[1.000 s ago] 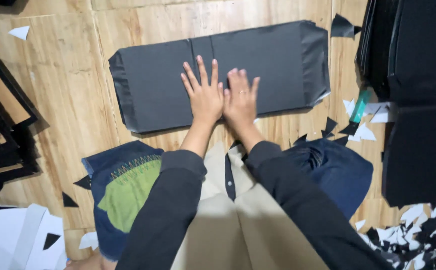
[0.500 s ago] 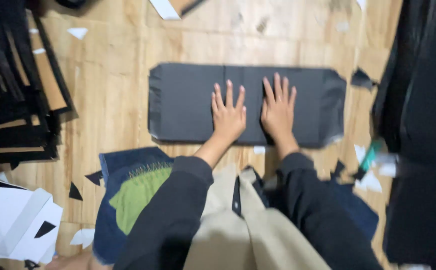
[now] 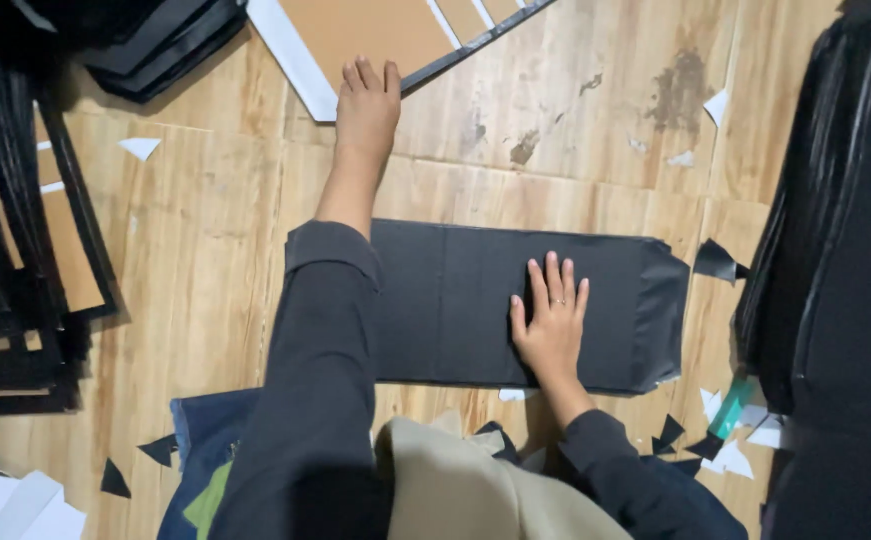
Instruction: Assembling folders by placing cardboard inserts onto covers and pressing them to adhere.
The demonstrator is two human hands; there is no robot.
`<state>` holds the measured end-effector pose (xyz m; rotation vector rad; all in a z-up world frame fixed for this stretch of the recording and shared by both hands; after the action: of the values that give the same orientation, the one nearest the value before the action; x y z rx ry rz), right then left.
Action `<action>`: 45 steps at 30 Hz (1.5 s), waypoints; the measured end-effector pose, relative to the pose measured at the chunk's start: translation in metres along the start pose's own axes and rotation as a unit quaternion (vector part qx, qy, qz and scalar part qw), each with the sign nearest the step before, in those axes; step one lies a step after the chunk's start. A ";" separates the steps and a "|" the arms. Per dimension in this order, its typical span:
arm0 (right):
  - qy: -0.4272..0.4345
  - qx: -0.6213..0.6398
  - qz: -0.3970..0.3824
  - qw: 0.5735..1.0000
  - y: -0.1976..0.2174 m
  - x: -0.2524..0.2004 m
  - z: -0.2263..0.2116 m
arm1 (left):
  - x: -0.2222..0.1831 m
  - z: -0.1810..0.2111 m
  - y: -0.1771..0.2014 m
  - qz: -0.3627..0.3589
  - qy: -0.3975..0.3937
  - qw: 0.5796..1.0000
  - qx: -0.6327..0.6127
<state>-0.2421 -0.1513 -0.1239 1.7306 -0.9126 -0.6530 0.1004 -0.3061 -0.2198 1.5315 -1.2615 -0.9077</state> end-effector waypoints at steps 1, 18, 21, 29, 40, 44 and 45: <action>-0.004 -0.002 0.000 1.000 0.001 -0.001 0.001 | -0.001 0.003 0.013 0.000 -0.003 1.000 -0.002; 0.084 0.005 0.272 0.959 0.084 0.013 -0.034 | -0.282 -0.051 0.395 0.277 -0.150 0.948 0.055; 0.185 0.009 0.215 0.959 0.180 -0.006 -0.054 | -0.339 -0.053 0.443 0.315 -0.169 0.932 0.065; 0.241 -0.193 0.170 0.936 0.163 -0.127 -0.016 | -0.407 -0.038 0.325 0.309 -0.231 0.913 -0.134; 0.099 -0.200 -0.126 0.967 0.142 -0.163 -0.005 | -0.419 -0.035 0.225 0.025 -0.210 0.963 -0.169; 0.055 -0.264 -0.159 0.950 0.156 -0.103 0.019 | -0.354 -0.044 0.240 -0.058 -0.170 0.974 -0.138; 0.051 -0.274 -0.157 0.947 0.159 -0.086 0.025 | -0.334 -0.044 0.245 -0.085 -0.137 0.981 -0.111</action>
<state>-0.3526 -0.1233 0.0187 1.3901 -0.3301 -0.9171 0.0014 0.0185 0.0226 1.3846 -1.1832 -1.3626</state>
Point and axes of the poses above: each hand's wrist, its own x-axis towards the middle knuckle, its own y-axis out of the back of the hand, z = x × y, the point moved 6 cm from there along x, towards the middle knuckle, and after that the axes turned 13 degrees about -z, right-handed, at the moved point
